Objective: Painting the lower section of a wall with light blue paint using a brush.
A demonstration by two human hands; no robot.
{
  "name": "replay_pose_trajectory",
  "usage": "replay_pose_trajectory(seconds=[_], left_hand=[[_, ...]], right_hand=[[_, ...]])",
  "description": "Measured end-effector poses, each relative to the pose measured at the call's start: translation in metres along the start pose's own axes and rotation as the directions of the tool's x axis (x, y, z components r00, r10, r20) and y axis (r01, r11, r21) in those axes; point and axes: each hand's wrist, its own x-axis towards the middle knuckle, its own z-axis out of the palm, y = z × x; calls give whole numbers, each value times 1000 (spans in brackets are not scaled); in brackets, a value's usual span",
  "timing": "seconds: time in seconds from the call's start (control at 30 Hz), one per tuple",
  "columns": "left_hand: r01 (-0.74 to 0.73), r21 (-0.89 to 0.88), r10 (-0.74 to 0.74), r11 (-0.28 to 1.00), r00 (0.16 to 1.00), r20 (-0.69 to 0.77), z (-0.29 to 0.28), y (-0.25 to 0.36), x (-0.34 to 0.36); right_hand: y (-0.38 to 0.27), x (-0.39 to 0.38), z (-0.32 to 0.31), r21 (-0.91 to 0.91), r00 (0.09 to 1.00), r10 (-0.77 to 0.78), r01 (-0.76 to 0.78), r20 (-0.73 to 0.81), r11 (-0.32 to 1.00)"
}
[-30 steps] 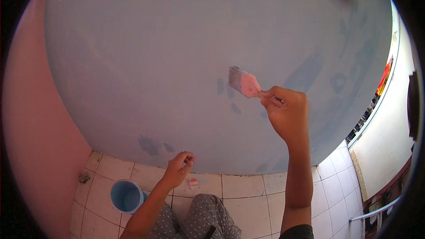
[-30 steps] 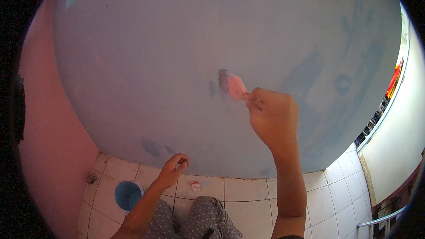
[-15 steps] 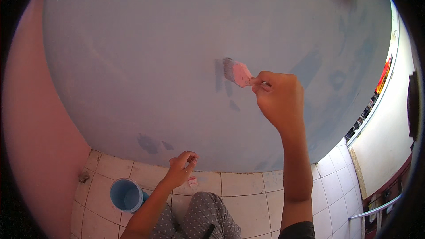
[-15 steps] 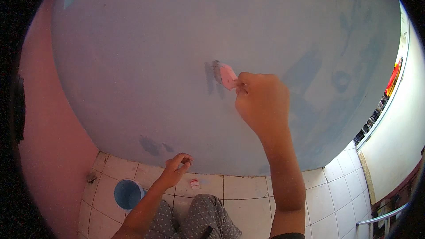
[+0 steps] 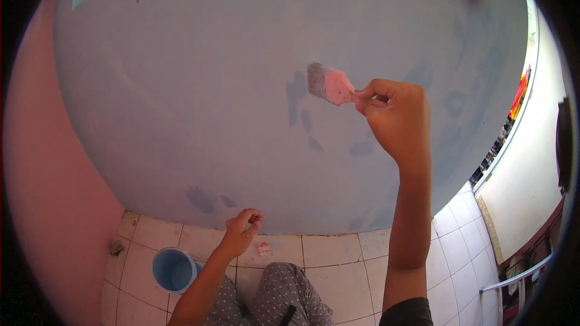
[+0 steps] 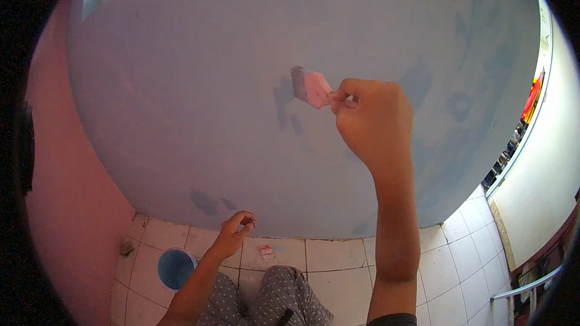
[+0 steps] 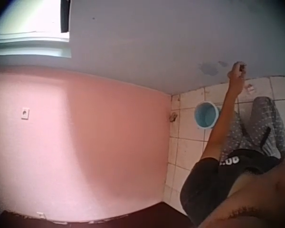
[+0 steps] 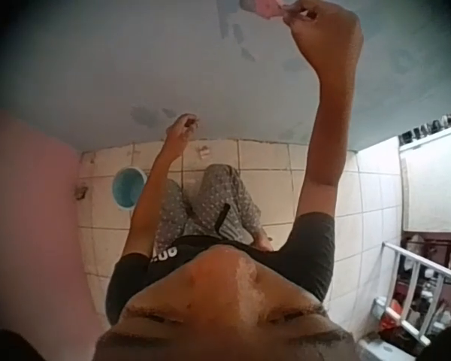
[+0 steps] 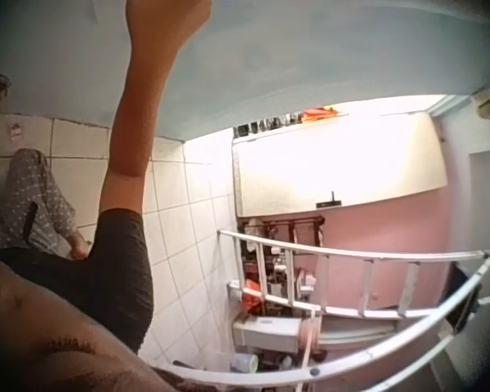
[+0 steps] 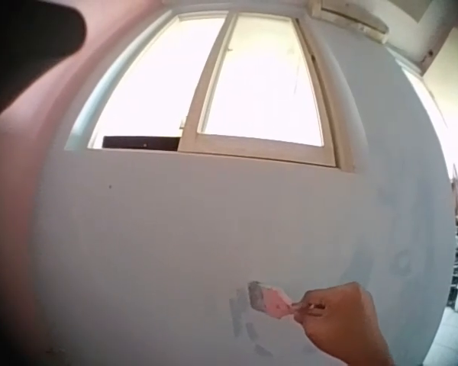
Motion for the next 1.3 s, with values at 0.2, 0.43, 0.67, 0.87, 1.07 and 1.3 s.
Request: replay_pose_trajectory(seconds=[0.2, 0.43, 0.67, 0.87, 1.07, 1.3], left_hand=[[-3, -10, 4, 1000, 998, 55, 2, 0, 2], [-24, 110, 11, 994, 993, 119, 0, -3, -1], [32, 15, -34, 999, 994, 100, 0, -8, 0], [32, 28, -37, 999, 975, 218, 1, 0, -2], [21, 33, -27, 999, 982, 189, 0, -10, -1], [-8, 43, 0, 999, 982, 190, -3, -1, 6]], right_hand=[[-10, 19, 7, 7, 993, -118, 118, 29, 993], [-16, 41, 33, -62, 981, -186, 190, 53, 980], [-21, 37, 13, 31, 994, -45, 42, 95, 999], [-11, 50, 14, -118, 997, -80, 82, 14, 990], [-17, 70, 12, 143, 990, -119, 107, 74, 984], [-28, 78, 17, -100, 990, -144, 143, -2, 985]])
